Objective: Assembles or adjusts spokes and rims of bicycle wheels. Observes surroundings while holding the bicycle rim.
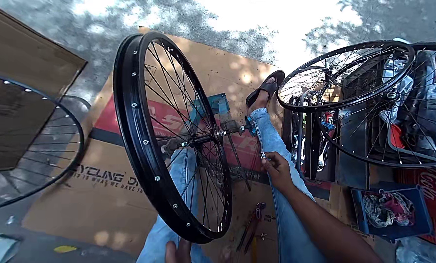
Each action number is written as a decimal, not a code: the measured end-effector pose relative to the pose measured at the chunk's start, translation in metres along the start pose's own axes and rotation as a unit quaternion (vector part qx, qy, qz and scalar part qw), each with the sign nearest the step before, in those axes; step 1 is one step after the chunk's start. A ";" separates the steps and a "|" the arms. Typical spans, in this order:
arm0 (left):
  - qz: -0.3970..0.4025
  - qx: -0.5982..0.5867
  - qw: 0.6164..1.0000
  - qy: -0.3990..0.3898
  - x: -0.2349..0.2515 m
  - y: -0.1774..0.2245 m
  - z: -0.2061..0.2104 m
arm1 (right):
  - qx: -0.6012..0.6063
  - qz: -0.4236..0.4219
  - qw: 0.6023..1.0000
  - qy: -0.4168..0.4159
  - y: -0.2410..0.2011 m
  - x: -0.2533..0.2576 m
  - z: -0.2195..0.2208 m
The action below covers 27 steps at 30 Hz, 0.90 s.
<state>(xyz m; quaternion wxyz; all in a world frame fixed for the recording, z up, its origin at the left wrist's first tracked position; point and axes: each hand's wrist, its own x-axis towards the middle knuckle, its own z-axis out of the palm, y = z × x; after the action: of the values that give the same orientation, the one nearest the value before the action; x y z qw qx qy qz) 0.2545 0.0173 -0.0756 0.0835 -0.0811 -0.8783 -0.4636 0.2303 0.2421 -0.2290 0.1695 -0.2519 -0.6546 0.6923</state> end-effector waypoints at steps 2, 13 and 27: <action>-0.034 0.042 0.998 -0.008 -0.003 -0.004 0.009 | -0.003 0.008 1.000 -0.004 0.001 -0.001 -0.001; -0.252 0.196 0.922 -0.220 -0.034 -0.045 0.008 | 0.008 0.025 1.000 0.003 0.001 0.002 -0.001; -0.106 0.047 0.989 -0.087 -0.038 -0.046 0.013 | 0.006 0.021 1.000 0.000 0.005 0.005 -0.003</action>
<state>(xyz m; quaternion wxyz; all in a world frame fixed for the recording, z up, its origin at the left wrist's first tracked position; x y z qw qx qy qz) 0.2805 -0.0005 -0.1283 -0.0390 -0.0232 -0.9068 -0.4190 0.2286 0.2473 -0.2350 0.1565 -0.2650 -0.6452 0.6992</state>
